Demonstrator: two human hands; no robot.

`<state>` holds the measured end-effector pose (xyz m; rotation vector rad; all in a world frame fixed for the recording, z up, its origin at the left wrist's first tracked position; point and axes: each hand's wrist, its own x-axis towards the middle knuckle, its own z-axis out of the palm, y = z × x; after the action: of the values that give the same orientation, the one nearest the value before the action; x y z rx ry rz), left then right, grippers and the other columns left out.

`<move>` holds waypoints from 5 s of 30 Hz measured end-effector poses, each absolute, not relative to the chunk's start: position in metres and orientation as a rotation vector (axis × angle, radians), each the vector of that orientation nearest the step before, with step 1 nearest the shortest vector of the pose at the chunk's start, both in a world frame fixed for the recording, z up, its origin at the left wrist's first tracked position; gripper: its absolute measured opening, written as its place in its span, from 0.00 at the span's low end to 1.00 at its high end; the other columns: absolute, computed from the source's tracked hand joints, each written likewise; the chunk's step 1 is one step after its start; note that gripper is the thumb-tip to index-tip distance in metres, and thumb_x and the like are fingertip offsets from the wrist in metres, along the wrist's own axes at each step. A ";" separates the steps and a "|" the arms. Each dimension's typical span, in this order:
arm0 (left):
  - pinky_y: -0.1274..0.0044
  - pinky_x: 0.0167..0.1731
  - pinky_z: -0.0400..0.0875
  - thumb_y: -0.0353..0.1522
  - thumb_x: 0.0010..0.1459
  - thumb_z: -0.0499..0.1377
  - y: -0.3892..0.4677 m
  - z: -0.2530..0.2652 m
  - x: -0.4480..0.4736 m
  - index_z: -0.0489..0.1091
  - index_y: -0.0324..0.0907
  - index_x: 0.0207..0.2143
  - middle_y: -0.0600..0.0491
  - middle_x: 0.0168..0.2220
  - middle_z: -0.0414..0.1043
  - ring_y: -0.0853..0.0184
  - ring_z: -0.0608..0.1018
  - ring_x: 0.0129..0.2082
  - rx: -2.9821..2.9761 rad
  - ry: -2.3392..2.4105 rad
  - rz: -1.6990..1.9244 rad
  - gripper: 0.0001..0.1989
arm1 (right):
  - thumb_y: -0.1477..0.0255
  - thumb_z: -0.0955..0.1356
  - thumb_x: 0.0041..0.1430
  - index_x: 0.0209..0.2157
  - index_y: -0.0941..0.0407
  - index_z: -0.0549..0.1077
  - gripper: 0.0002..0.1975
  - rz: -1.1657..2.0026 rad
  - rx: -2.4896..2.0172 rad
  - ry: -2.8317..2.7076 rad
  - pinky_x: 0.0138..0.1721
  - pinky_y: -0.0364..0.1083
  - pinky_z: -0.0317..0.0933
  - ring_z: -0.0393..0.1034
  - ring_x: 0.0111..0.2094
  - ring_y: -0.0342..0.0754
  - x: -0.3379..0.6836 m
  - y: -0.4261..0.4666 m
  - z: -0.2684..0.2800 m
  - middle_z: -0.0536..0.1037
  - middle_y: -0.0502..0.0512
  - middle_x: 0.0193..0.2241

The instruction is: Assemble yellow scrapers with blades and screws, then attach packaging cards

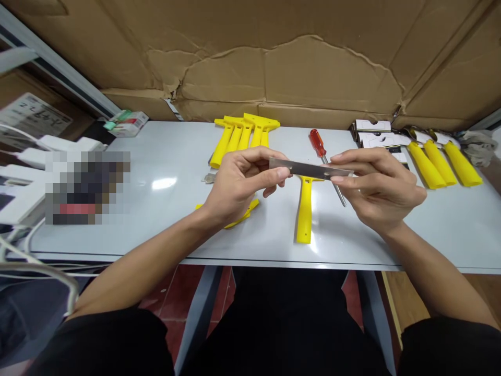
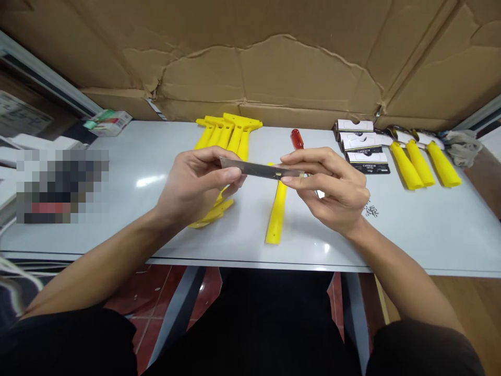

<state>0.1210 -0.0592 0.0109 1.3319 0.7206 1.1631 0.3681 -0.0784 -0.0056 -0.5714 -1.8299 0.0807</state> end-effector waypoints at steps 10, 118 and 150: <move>0.81 0.19 0.65 0.34 0.48 0.74 -0.060 0.015 0.124 0.78 0.40 0.31 0.54 0.23 0.75 0.72 0.74 0.22 1.260 0.758 1.100 0.10 | 0.77 0.75 0.55 0.40 0.48 0.82 0.12 0.164 -0.603 -1.778 0.46 0.46 0.79 0.78 0.47 0.43 0.365 -0.074 -0.014 0.79 0.51 0.49; 0.62 0.47 0.76 0.45 0.67 0.59 -0.075 -0.032 0.137 0.72 0.43 0.47 0.46 0.50 0.63 0.61 0.74 0.43 2.493 1.079 0.464 0.16 | 0.65 0.80 0.48 0.38 0.61 0.73 0.21 1.111 -1.184 -1.346 0.31 0.39 0.71 0.72 0.30 0.37 0.395 -0.046 -0.009 0.75 0.52 0.30; 0.69 0.43 0.79 0.26 0.66 0.59 -0.062 -0.026 0.121 0.69 0.40 0.59 0.46 0.45 0.76 0.61 0.79 0.45 2.888 0.949 1.255 0.19 | 0.63 0.77 0.55 0.44 0.61 0.75 0.20 0.837 -1.136 -1.726 0.38 0.38 0.72 0.74 0.33 0.37 0.378 -0.065 -0.008 0.79 0.53 0.34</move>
<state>0.1209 -0.0618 -0.0257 2.8884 0.9492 1.2546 0.3778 -0.0651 -0.0080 -1.1358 -1.7255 0.8372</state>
